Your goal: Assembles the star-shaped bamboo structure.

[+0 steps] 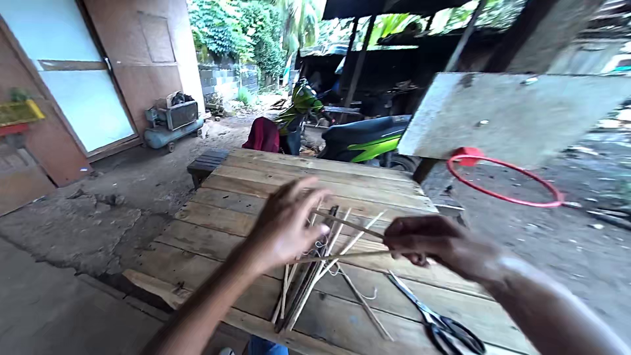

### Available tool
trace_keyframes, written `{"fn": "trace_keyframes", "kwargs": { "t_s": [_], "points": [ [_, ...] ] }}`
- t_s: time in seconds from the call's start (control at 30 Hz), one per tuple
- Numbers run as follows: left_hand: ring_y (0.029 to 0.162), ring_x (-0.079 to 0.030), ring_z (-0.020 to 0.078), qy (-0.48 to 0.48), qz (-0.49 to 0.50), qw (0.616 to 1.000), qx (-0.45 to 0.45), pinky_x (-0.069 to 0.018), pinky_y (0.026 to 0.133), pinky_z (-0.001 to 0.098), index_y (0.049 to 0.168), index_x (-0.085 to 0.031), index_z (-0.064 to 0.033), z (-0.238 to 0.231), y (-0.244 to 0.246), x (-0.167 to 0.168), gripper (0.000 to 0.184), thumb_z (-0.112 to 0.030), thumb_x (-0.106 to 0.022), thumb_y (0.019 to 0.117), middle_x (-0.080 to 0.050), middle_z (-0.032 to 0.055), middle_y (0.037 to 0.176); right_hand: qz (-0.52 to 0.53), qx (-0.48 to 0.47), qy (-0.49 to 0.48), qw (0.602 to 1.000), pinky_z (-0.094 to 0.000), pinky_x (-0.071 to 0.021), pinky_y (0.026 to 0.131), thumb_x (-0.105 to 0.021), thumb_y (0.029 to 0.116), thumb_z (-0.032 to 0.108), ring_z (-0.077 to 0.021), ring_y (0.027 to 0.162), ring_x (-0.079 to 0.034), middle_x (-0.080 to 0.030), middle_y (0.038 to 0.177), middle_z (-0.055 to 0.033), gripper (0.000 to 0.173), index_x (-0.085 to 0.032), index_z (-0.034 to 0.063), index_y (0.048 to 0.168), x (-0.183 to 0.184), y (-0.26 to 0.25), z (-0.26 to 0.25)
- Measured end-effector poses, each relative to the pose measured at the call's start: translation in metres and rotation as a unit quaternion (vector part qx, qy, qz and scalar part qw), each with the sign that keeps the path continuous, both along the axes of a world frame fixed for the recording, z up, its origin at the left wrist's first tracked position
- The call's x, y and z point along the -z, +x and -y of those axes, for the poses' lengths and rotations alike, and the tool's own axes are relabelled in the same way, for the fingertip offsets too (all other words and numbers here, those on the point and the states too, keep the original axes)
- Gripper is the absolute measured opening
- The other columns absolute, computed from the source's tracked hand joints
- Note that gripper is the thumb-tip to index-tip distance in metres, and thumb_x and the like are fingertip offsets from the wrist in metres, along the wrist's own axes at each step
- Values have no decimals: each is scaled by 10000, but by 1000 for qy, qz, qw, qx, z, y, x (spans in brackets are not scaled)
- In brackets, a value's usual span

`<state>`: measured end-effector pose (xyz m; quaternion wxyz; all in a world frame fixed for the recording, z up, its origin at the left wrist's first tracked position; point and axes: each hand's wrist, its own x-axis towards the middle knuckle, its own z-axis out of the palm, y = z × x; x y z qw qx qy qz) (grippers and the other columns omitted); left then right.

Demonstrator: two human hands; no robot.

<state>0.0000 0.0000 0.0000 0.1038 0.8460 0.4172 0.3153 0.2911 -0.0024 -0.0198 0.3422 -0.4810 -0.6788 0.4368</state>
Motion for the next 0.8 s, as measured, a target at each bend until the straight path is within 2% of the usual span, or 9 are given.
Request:
{"fn": "trace_keyframes", "kwargs": {
  "t_s": [0.07,0.1,0.17,0.3,0.47,0.57,0.63,0.73,0.8],
  "points": [
    [1467,-401,317,-26,-70,997,-5,-311,1189,568,1492,-540,-149,-31,-7,-18,587,-243,-740,949,-435,129,1587,42,-22,34,998,-147,-484,520,-581,932,90,16,566,-595,-693,701,87,163,-704,152,845,-37,-1,-6],
    [1455,-418,313,-42,-84,995,11,-314,1187,560,1499,-531,-139,-40,-11,-24,579,-235,-725,962,-454,133,1573,56,-28,48,997,-149,-479,521,-565,948,53,10,560,-590,-687,692,68,179,-697,122,850,-53,-3,-9],
    [1360,-528,262,-96,-65,991,65,-405,1138,492,1449,-575,-88,-48,-17,-32,477,-167,-679,991,-561,128,1470,70,-30,70,995,-173,-456,508,-541,957,5,-22,538,-561,-659,671,27,189,-692,67,864,-79,-9,-16],
    [1030,-677,87,-237,91,955,153,-534,948,251,1250,-646,61,-44,-19,-25,262,-34,-577,1016,-713,100,1149,38,-46,88,994,-145,-415,441,-490,984,48,-1,473,-522,-645,625,27,275,-680,89,789,-111,-25,-30],
    [790,-723,102,-320,282,898,113,-604,786,259,1143,-665,56,-11,-16,-4,219,-17,-478,1057,-732,44,865,-17,-57,66,996,-133,-398,412,-470,998,31,1,440,-511,-640,593,15,331,-661,93,735,-116,-57,-38],
    [719,-721,118,-331,370,866,68,-617,737,269,1083,-673,44,-2,-24,7,231,-10,-449,1068,-711,36,773,-39,-68,48,996,-142,-399,425,-481,1063,137,5,455,-511,-631,602,42,295,-669,103,838,-100,-78,-46],
    [712,-716,124,-332,420,844,40,-618,723,270,1098,-669,36,-4,-37,15,249,-25,-428,1080,-703,41,774,-13,-102,50,993,-170,-418,465,-498,1053,183,-10,517,-526,-635,679,45,222,-669,94,944,-70,-93,-51],
    [710,-708,130,-329,496,803,-24,-615,715,269,1108,-654,23,-14,-63,29,247,-56,-421,1091,-682,44,776,61,-175,-1,983,-196,-434,525,-531,1037,173,-19,599,-522,-640,836,15,206,-652,37,1132,9,-121,-51],
    [714,-709,137,-333,533,775,-67,-613,707,269,1115,-655,22,-24,-82,42,234,-71,-442,1090,-682,46,779,84,-209,-71,972,-223,-431,556,-572,1027,167,-31,614,-495,-616,854,-2,224,-647,9,1167,67,-140,-45]
  ]
}}
